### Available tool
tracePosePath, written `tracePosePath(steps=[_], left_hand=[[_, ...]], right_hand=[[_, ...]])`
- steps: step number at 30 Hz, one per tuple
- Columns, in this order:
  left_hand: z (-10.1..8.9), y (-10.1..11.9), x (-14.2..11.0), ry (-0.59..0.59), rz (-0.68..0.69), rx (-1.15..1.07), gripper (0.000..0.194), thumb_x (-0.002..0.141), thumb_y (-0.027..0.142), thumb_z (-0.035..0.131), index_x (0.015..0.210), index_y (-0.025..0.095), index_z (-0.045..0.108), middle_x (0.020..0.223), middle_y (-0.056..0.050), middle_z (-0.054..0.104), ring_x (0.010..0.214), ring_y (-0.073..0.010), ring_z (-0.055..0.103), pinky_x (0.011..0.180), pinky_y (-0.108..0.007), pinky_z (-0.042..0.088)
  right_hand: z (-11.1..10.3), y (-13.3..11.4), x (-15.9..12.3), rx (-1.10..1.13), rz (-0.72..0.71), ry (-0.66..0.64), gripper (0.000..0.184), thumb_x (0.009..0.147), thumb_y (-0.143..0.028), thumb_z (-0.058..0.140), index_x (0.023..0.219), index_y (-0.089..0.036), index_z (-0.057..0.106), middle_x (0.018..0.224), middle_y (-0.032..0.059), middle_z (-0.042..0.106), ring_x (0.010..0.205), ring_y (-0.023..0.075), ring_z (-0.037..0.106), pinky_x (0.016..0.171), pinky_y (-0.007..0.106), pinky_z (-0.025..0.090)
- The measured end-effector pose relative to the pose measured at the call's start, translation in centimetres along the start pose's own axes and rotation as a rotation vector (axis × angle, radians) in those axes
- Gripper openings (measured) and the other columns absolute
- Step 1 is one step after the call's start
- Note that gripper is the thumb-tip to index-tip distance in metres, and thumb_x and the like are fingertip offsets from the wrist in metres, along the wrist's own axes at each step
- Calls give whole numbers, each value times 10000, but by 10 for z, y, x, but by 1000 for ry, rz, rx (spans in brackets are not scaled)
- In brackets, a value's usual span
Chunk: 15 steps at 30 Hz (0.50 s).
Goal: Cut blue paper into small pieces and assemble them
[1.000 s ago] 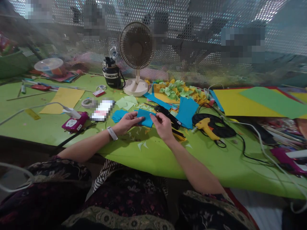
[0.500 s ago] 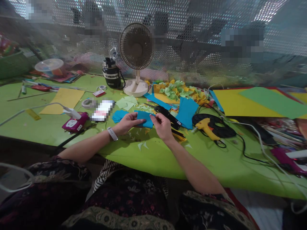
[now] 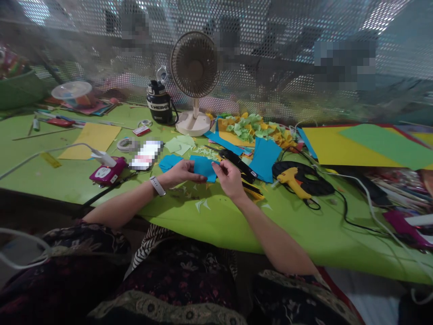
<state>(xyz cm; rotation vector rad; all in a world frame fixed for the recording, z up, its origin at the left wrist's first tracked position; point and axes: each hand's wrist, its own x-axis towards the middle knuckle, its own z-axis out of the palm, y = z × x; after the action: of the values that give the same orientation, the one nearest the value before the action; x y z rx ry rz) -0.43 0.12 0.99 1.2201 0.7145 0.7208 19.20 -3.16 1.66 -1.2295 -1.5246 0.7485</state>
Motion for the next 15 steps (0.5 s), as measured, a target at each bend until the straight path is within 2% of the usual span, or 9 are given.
tracePosePath(steps=[6,15], left_hand=[[-5,2,2,31,62,-41,381,600,263,917,858,81,704,863,-93,751,752,-147,699,850,-361,582],[-12,7,3,24,14,-63,392,611,234,909,921,96,713,919,-111,763,798,-167,716,873,-382,586]], right_hand=[[-1,4,1,-55,78,-260,506,734,-681,715,684,-201,565,611,-11,562,566,140,486,536,285,394],[-3,5,4,32,107,-386,490,761,-676,685,695,-214,536,649,-1,601,579,148,579,573,303,491]])
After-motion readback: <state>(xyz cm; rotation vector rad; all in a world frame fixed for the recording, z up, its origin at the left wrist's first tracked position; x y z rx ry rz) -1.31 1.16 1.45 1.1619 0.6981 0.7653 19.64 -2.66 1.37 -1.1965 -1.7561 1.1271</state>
